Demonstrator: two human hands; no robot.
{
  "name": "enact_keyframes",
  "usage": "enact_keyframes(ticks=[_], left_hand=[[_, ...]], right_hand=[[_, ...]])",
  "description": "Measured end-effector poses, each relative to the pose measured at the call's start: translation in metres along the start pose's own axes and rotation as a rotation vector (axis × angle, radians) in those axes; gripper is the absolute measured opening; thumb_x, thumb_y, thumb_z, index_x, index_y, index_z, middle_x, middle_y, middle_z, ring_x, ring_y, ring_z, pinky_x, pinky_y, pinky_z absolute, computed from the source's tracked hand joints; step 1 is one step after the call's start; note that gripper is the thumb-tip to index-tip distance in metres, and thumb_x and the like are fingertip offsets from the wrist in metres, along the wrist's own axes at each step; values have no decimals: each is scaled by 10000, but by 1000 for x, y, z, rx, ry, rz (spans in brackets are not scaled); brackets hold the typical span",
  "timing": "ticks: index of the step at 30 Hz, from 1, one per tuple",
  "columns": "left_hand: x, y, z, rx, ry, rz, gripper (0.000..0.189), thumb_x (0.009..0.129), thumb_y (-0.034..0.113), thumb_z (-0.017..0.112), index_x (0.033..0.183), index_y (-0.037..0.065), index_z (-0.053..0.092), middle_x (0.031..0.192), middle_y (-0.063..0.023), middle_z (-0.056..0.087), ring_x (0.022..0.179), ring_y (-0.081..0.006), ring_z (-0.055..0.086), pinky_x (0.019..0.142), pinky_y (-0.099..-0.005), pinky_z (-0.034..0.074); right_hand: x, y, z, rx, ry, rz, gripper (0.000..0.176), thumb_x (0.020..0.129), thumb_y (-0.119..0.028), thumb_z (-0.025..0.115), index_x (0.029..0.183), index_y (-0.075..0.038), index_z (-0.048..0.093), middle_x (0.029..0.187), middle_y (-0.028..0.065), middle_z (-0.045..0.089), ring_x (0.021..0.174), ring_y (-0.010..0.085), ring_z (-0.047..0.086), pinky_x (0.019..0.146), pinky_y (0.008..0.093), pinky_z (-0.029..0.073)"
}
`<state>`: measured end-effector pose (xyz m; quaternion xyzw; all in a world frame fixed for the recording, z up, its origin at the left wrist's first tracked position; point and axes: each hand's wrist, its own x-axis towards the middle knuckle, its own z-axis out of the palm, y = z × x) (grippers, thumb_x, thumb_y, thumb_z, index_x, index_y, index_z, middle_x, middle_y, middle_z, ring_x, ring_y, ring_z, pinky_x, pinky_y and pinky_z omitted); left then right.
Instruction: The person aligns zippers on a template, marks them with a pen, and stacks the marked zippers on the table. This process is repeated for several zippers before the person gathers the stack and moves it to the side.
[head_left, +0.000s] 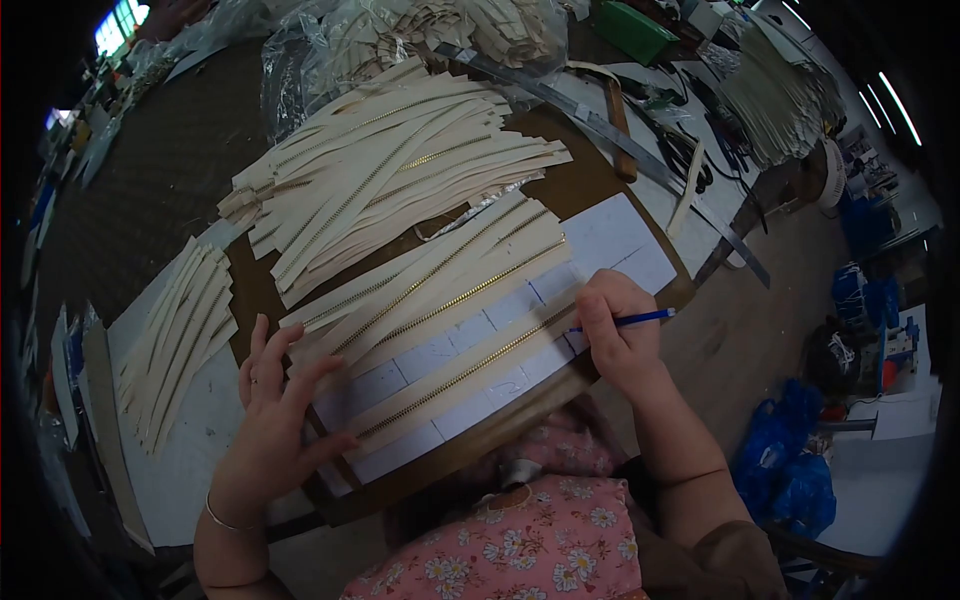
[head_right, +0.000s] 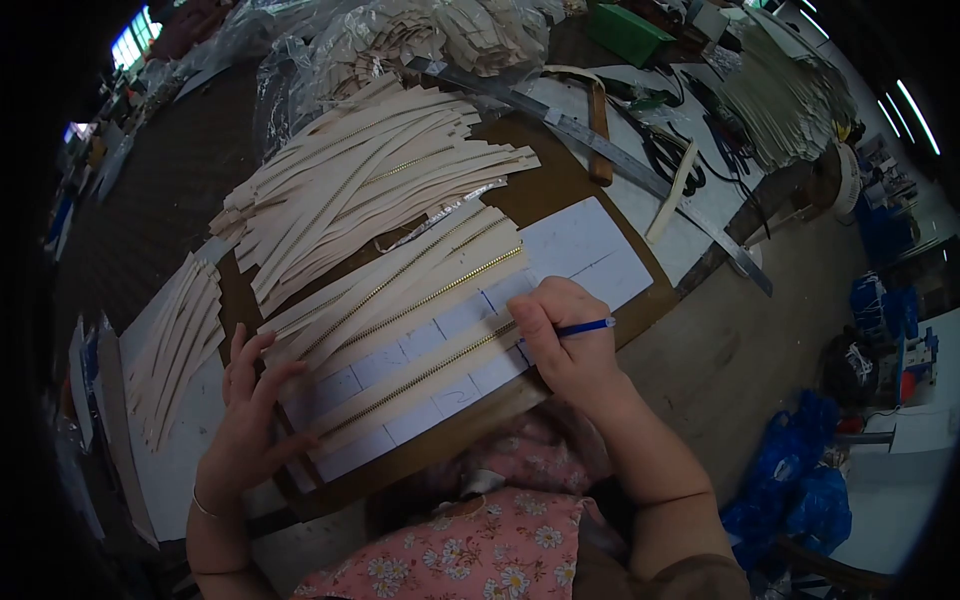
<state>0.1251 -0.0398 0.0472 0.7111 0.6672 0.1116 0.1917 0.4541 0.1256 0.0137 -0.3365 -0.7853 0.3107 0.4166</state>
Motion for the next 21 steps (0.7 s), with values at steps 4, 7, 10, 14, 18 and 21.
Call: enact_keyframes(ticks=[4, 7, 10, 14, 18, 21], left_hand=[[0, 1, -1, -9, 2, -4, 734, 692, 286, 887, 1334, 152, 558, 1573, -178, 277, 1513, -500, 91, 1192, -577, 176], [0, 1, -1, -8, 1, 1, 725, 700, 278, 881, 1336, 153, 556, 1571, -182, 277, 1512, -502, 93, 1191, -579, 180], [-1, 2, -2, -17, 14, 5, 697, 698, 254, 880, 1312, 147, 568, 1567, -184, 281, 1512, -499, 94, 1191, -583, 180], [-3, 12, -4, -36, 42, 6, 494, 691, 221, 880, 1119, 119, 655, 1530, -187, 318, 1490, -527, 133, 1179, -580, 177], [-6, 14, 0, -5, 74, 65, 332, 676, 144, 860, 929, 89, 653, 1508, -189, 344, 1474, -557, 156, 1172, -599, 184], [-8, 12, 3, 17, 68, 99, 255, 679, 109, 835, 819, 78, 624, 1470, -197, 389, 1465, -567, 175, 1165, -613, 188]], right_hand=[[0, -2, 0, -6, 0, -7, 284, 977, -139, 633, 739, 15, 624, 623, 104, 509, 581, 244, 474, 562, 362, 381], [0, -2, -1, 6, -17, 18, 280, 978, -129, 629, 738, 14, 616, 623, 94, 509, 580, 241, 464, 560, 364, 372], [-6, 4, -8, 25, 14, 74, 210, 974, -119, 631, 804, 5, 637, 680, 94, 559, 637, 247, 519, 609, 340, 421], [-6, 4, -13, 38, 97, -3, 103, 953, -114, 651, 930, -15, 673, 824, 108, 634, 748, 264, 594, 686, 322, 480], [-3, 1, -25, -375, -58, -101, 192, 879, -138, 730, 1062, -84, 707, 1006, 93, 666, 921, 268, 625, 839, 352, 490], [-3, 1, -31, -486, -169, -108, 251, 815, -153, 789, 1052, -116, 716, 1002, 54, 661, 976, 272, 597, 902, 389, 455]])
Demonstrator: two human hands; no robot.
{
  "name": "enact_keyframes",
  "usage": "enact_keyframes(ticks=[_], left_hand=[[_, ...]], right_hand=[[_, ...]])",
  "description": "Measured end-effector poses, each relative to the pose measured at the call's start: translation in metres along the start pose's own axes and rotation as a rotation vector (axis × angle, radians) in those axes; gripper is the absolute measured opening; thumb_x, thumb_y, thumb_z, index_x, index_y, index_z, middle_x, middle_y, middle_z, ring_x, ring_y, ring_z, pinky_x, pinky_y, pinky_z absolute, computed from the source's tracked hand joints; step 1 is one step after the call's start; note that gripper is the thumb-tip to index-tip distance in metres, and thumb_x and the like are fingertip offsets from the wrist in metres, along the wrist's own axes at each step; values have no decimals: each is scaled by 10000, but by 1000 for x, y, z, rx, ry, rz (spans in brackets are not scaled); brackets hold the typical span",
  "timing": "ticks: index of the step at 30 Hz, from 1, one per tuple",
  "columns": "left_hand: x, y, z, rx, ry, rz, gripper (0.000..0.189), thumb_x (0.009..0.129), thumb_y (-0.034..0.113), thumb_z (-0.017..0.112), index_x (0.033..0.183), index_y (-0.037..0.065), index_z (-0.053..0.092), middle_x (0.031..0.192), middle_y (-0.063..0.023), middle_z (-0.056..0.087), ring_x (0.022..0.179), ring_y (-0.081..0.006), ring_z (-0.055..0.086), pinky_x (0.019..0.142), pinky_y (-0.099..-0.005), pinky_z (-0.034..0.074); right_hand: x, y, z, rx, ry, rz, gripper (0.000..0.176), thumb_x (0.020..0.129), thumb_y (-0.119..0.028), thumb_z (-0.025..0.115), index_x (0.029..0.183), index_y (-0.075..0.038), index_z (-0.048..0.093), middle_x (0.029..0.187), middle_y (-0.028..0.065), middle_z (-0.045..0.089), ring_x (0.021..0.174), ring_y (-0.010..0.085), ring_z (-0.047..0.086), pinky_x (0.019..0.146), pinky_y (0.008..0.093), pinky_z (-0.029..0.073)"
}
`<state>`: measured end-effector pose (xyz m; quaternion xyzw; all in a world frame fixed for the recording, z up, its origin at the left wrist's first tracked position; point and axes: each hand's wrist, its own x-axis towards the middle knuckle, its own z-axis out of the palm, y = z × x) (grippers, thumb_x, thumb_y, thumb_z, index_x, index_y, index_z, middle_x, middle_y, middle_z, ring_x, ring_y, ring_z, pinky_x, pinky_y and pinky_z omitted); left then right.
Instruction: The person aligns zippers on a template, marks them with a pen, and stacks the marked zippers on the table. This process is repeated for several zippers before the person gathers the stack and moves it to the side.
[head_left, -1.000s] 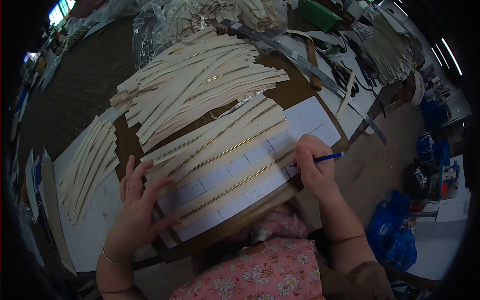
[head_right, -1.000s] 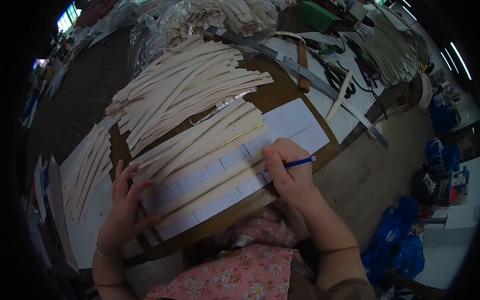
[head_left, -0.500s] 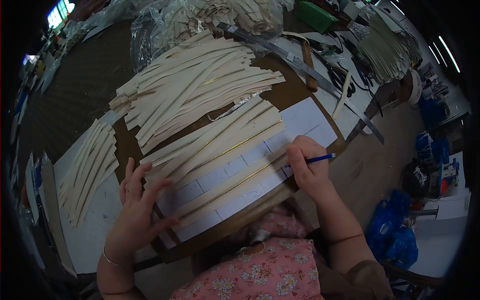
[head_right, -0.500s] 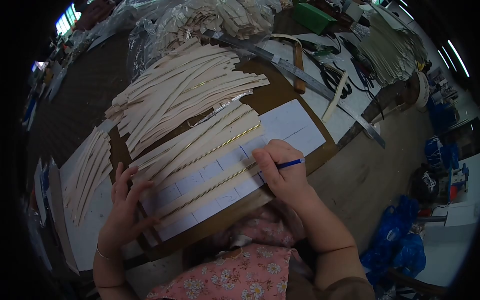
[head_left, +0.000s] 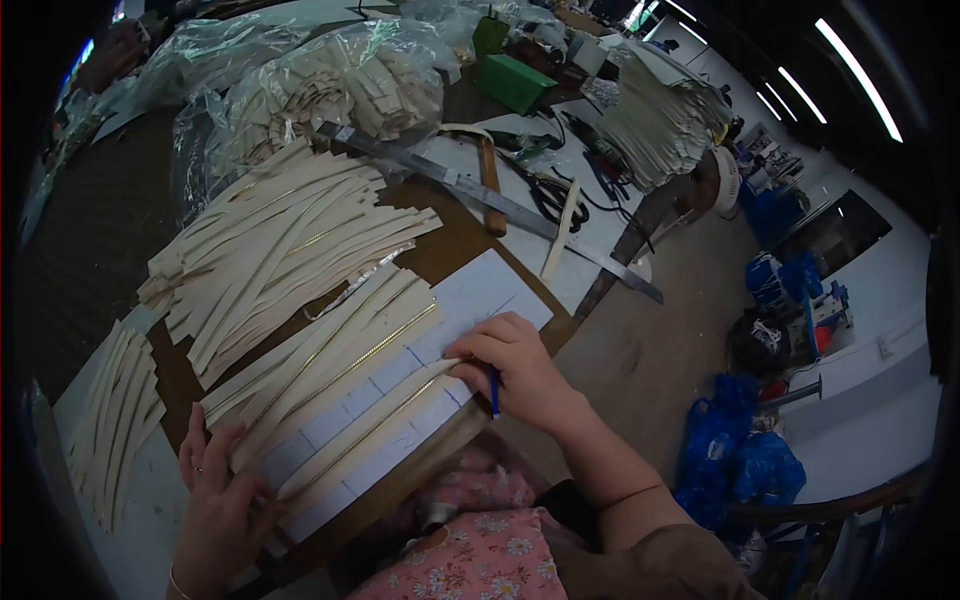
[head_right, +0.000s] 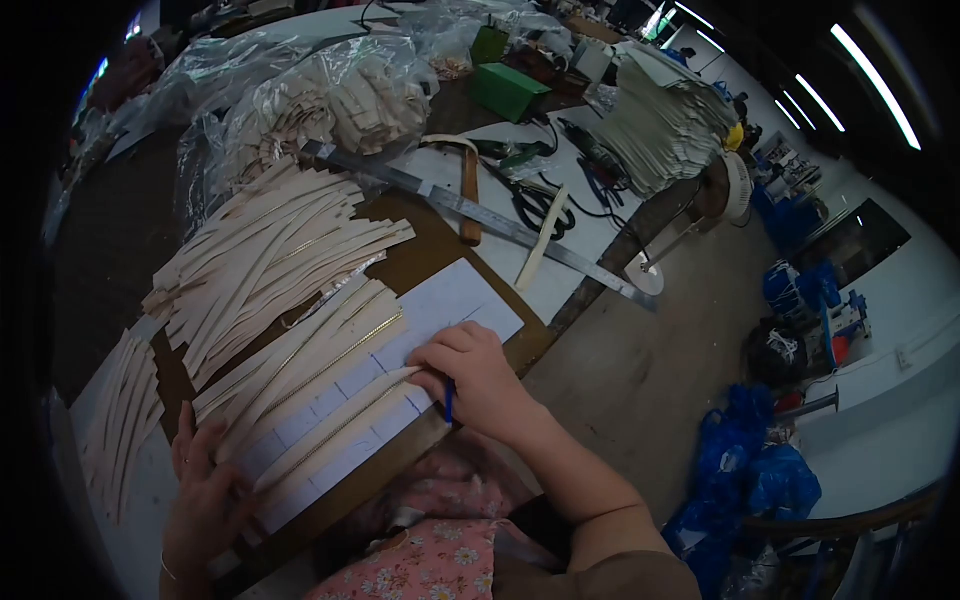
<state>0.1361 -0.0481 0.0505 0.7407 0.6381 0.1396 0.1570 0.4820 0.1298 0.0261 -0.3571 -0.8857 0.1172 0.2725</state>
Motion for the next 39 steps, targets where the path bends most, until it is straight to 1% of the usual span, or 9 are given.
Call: enact_keyframes(ticks=[3, 12, 16, 18, 20, 22, 28, 32, 39], left_hand=[[0, -5, 4, 15, 11, 64, 241, 689, 72, 800, 756, 67, 570, 1471, -200, 408, 1483, -557, 155, 1176, -599, 184], [11, -42, 10, -38, 417, -159, 236, 764, 80, 763, 946, 67, 614, 1388, -198, 469, 1438, -535, 280, 1143, -597, 245], [12, -51, 7, -56, 363, -117, 297, 778, 164, 797, 1033, 128, 648, 1377, -159, 485, 1434, -502, 310, 1123, -584, 281], [11, -53, 7, -27, 360, -116, 331, 775, 193, 810, 1065, 153, 656, 1375, -147, 489, 1437, -491, 312, 1118, -579, 288], [11, -54, 5, -79, 327, -41, 381, 779, 253, 825, 1110, 182, 652, 1381, -129, 491, 1444, -483, 308, 1122, -573, 278], [11, -52, 3, -69, 316, -66, 387, 778, 275, 827, 1109, 170, 655, 1376, -141, 499, 1445, -492, 299, 1134, -572, 274], [15, -55, 6, -63, 216, -107, 430, 802, 323, 822, 1165, 177, 642, 1410, -137, 482, 1468, -459, 279, 1157, -568, 254], [17, -63, 16, -167, 253, -62, 432, 839, 339, 785, 1199, 182, 604, 1400, -113, 465, 1482, -440, 255, 1136, -581, 255], [22, -73, 22, -215, 370, -11, 399, 864, 269, 778, 1193, 121, 608, 1358, -128, 509, 1446, -431, 339, 1110, -518, 341]], right_hand=[[9, 3, 1, 54, -103, 33, 213, 812, -140, 790, 1008, -111, 712, 989, 50, 656, 972, 278, 590, 887, 386, 454], [94, -31, 20, 142, 280, -215, 329, 854, -47, 717, 1173, -58, 637, 1039, 125, 640, 994, 311, 602, 893, 406, 475], [147, -60, 30, 299, 166, -376, 393, 860, 86, 594, 1226, -56, 618, 1163, 134, 609, 963, 305, 624, 818, 353, 510], [168, -78, 32, 428, -129, -103, 439, 832, 107, 603, 1237, -63, 618, 1222, 134, 590, 956, 297, 632, 779, 334, 514], [181, -60, 74, 468, -136, -176, 479, 815, 104, 612, 1260, -72, 614, 1235, 152, 586, 976, 293, 636, 740, 311, 517], [181, -37, 117, 256, 63, -441, 500, 829, 49, 642, 1308, -88, 597, 1289, 154, 575, 1107, 316, 609, 844, 347, 509], [166, -48, 115, 62, -127, -366, 560, 833, -105, 720, 1367, -172, 566, 1333, 92, 581, 1344, 369, 463, 1109, 541, 315], [165, -47, 120, 56, -121, -399, 570, 821, -86, 727, 1363, -185, 580, 1308, 90, 587, 1336, 377, 472, 1124, 544, 294], [166, -47, 111, 118, -168, -310, 295, 777, -48, 734, 1065, -108, 725, 1081, 86, 630, 1268, 365, 521, 1092, 517, 328]])
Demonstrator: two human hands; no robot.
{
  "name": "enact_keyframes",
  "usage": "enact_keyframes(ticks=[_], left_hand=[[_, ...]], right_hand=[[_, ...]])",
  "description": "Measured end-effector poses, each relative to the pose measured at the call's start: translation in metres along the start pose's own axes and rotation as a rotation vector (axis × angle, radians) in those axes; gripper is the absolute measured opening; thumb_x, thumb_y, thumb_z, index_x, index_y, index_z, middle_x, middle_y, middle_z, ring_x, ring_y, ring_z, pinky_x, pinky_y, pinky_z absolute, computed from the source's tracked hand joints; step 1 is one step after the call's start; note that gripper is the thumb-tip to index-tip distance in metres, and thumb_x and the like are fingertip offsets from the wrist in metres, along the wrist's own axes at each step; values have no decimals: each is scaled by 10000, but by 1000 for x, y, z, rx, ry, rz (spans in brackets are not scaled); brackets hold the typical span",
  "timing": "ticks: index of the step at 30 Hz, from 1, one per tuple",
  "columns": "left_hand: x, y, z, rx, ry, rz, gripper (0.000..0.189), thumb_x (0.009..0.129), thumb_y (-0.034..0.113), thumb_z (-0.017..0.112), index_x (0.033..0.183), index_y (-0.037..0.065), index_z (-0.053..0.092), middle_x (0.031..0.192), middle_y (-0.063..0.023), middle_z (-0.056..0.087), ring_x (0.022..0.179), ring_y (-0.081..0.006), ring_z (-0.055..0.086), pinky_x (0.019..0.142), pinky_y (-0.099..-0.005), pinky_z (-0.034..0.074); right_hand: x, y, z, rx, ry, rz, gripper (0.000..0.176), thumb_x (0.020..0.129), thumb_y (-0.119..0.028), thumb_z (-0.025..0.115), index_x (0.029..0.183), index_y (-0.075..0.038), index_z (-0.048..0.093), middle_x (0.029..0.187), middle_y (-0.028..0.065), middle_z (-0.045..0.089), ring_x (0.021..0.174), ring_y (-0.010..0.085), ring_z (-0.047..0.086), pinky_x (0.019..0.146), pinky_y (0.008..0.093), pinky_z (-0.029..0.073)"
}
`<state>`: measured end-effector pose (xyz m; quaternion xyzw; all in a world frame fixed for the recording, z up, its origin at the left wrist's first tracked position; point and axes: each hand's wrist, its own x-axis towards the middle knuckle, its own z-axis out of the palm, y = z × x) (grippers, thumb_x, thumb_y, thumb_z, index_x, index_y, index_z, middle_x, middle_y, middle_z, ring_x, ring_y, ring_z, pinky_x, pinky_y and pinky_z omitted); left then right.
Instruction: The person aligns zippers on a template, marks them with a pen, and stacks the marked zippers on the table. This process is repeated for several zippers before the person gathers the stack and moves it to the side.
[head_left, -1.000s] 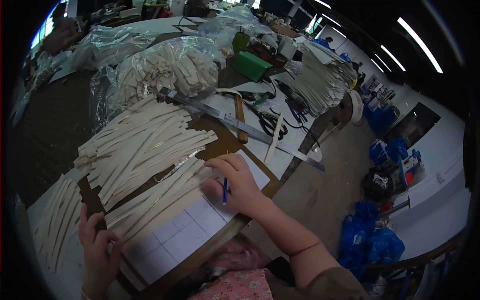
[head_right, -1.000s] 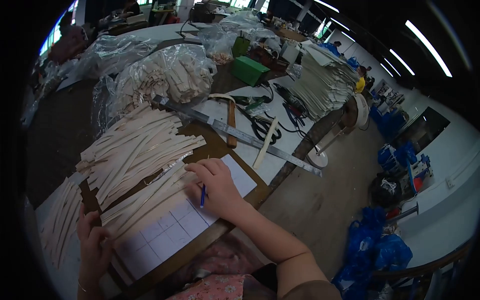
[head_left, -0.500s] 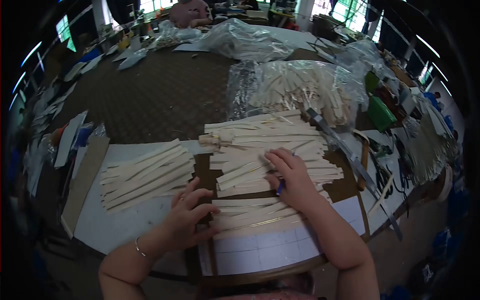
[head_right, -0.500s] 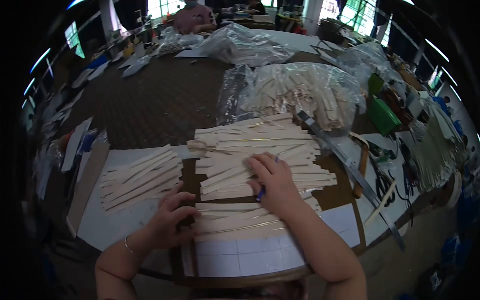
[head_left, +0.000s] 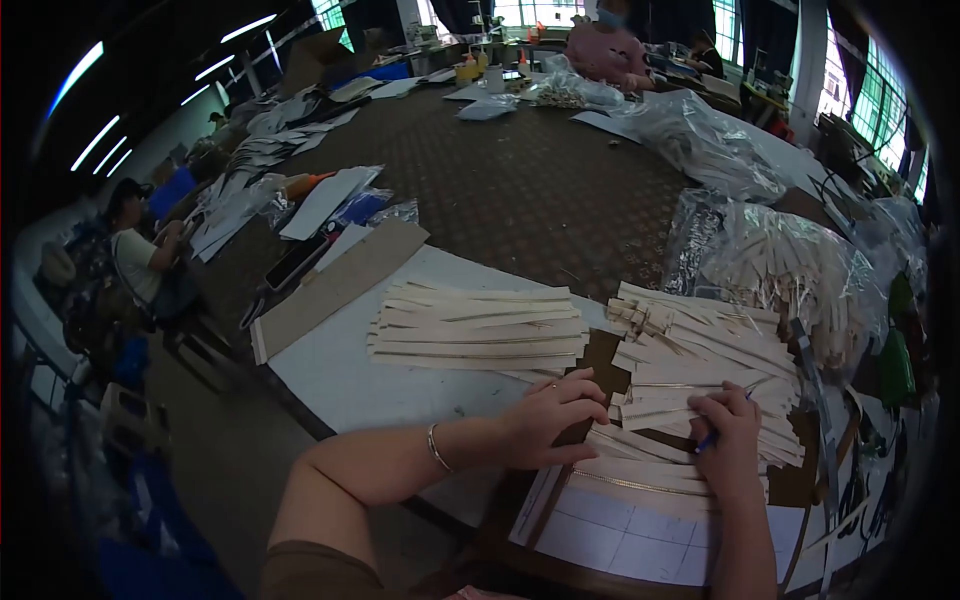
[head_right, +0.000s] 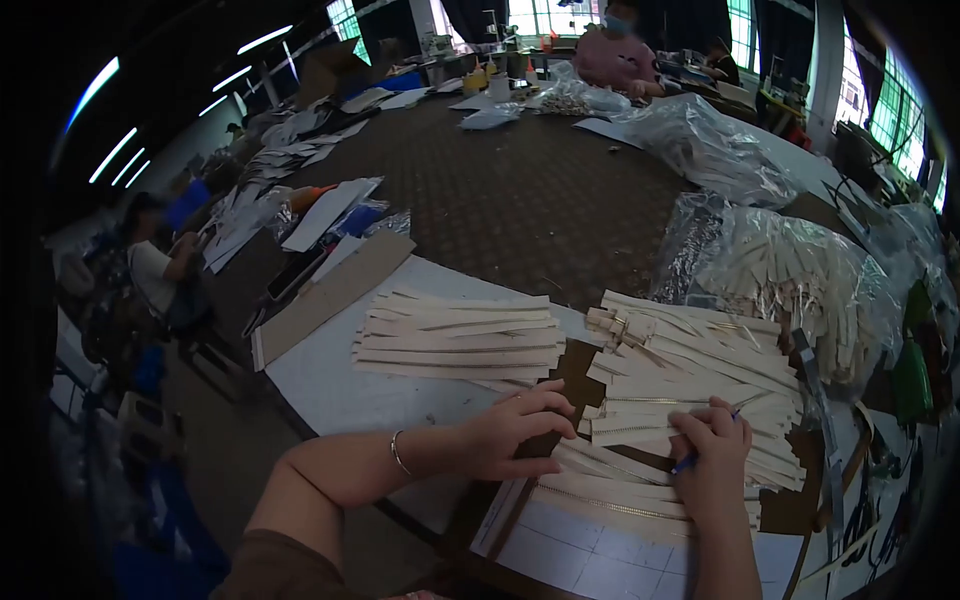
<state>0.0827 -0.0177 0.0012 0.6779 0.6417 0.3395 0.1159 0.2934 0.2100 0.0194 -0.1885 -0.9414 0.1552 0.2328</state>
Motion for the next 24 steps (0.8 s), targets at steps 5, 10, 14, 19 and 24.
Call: enact_keyframes(ticks=[5, 10, 14, 19, 24], left_hand=[[2, -3, -3, -37, -12, -15, 361, 885, 266, 753, 1183, 123, 608, 1330, -121, 527, 1438, -411, 360, 1098, -517, 338], [1, -4, -1, -2, -25, -20, 359, 900, 289, 733, 1189, 123, 601, 1325, -120, 530, 1444, -404, 358, 1112, -517, 315], [1, -2, -3, -12, -34, -37, 356, 907, 287, 724, 1196, 122, 596, 1322, -113, 530, 1445, -397, 357, 1115, -518, 309], [2, -2, -6, -12, -47, -10, 352, 915, 281, 715, 1204, 125, 590, 1310, -103, 531, 1449, -386, 351, 1116, -524, 304], [1, -3, -2, 50, 56, 66, 325, 911, 268, 693, 1174, 102, 601, 1215, -87, 567, 1287, -294, 478, 1048, -504, 369]], right_hand=[[1, 0, -5, 53, 29, -6, 221, 757, -27, 736, 968, -91, 737, 996, 82, 643, 1209, 358, 557, 1049, 492, 357], [0, 3, -7, 66, -7, 32, 182, 779, -29, 722, 953, -84, 734, 1005, 88, 644, 1181, 356, 562, 1036, 477, 375], [0, 5, -7, 72, -14, 22, 151, 802, -38, 712, 946, -77, 731, 1017, 98, 645, 1175, 366, 558, 1033, 476, 388], [-1, 9, -7, 81, -18, 26, 122, 824, -40, 700, 942, -61, 723, 1030, 112, 644, 1166, 375, 556, 1010, 469, 420], [-2, 6, -8, 84, 146, -26, 105, 847, -26, 678, 950, -22, 697, 1033, 119, 644, 1122, 363, 573, 976, 448, 436]])
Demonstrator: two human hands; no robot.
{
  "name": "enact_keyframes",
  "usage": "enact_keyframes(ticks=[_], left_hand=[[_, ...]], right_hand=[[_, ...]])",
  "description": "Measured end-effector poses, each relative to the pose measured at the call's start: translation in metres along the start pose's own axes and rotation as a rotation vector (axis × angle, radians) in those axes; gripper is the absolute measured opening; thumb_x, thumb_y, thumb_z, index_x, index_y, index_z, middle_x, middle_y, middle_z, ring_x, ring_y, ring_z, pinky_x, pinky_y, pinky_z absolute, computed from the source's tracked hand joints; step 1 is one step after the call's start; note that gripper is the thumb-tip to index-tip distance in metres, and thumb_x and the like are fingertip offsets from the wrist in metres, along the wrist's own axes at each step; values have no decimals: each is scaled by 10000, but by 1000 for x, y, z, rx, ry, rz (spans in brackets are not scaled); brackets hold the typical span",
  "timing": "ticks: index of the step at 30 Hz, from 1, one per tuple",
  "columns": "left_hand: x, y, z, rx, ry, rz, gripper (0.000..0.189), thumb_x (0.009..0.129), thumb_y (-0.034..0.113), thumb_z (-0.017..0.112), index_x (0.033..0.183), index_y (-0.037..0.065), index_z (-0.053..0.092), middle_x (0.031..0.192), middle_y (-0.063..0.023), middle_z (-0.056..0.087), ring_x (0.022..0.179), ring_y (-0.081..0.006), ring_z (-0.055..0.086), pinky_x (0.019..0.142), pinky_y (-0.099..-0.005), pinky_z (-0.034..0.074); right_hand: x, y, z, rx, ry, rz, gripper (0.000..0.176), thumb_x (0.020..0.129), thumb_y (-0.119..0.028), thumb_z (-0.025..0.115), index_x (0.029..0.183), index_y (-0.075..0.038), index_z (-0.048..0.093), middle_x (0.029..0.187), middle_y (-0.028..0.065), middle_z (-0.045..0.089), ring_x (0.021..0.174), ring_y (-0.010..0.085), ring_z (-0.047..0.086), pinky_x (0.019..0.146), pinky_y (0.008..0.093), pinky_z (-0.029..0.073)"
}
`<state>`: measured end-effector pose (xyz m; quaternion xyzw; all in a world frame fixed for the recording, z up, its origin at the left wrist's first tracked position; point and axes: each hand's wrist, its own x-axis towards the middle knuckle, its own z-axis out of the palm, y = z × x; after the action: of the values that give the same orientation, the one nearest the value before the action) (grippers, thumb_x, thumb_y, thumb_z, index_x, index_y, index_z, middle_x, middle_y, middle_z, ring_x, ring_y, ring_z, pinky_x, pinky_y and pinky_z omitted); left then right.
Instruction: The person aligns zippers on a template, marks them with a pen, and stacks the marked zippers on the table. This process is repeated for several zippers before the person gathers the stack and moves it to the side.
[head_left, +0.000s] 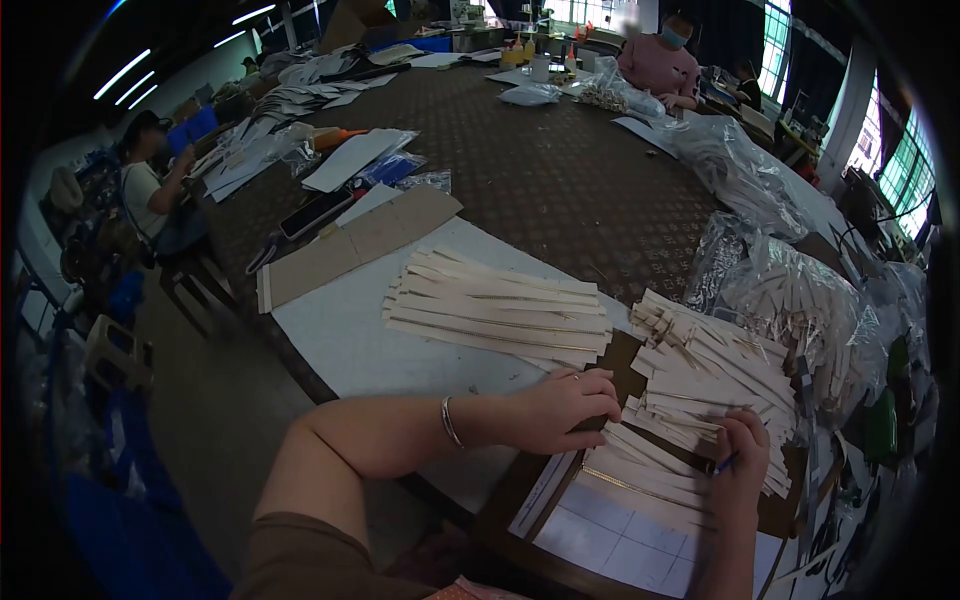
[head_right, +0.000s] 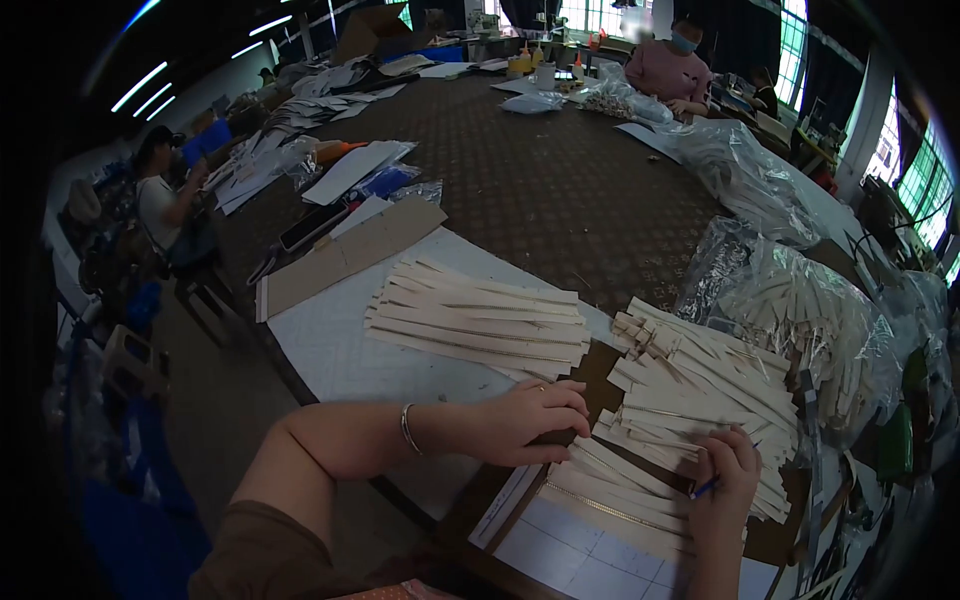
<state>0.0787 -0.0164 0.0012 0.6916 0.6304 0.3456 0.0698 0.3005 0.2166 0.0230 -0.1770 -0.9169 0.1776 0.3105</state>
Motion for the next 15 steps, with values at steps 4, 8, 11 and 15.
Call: enact_keyframes(ticks=[4, 8, 11, 15], left_hand=[[2, 1, -6, -79, -152, -105, 286, 949, 252, 671, 1193, 123, 597, 1309, -93, 538, 1446, -373, 358, 1109, -521, 313], [0, 3, -7, -66, -137, -92, 290, 947, 244, 670, 1199, 120, 599, 1301, -94, 545, 1436, -371, 373, 1104, -522, 322], [0, 5, -4, -76, -93, -61, 287, 925, 250, 681, 1168, 110, 618, 1251, -88, 559, 1356, -325, 428, 1064, -507, 355], [-4, 7, -2, -22, -27, 31, 326, 880, 257, 719, 1157, 108, 634, 1216, -84, 567, 1314, -314, 460, 1044, -510, 371]], right_hand=[[-6, -15, -15, 95, 56, 69, 97, 874, 1, 637, 960, -4, 682, 969, 137, 645, 960, 327, 615, 873, 389, 474], [-26, -61, -39, 109, 46, -1, 135, 862, 20, 633, 980, -7, 693, 911, 137, 647, 819, 295, 618, 784, 347, 483], [-81, -57, -53, 102, -110, 6, 222, 838, 24, 654, 1045, -36, 704, 862, 123, 643, 732, 293, 602, 725, 353, 478], [-107, -82, -42, 84, -355, -30, 217, 863, 21, 623, 1059, -31, 701, 783, 128, 615, 666, 299, 584, 624, 367, 469]])
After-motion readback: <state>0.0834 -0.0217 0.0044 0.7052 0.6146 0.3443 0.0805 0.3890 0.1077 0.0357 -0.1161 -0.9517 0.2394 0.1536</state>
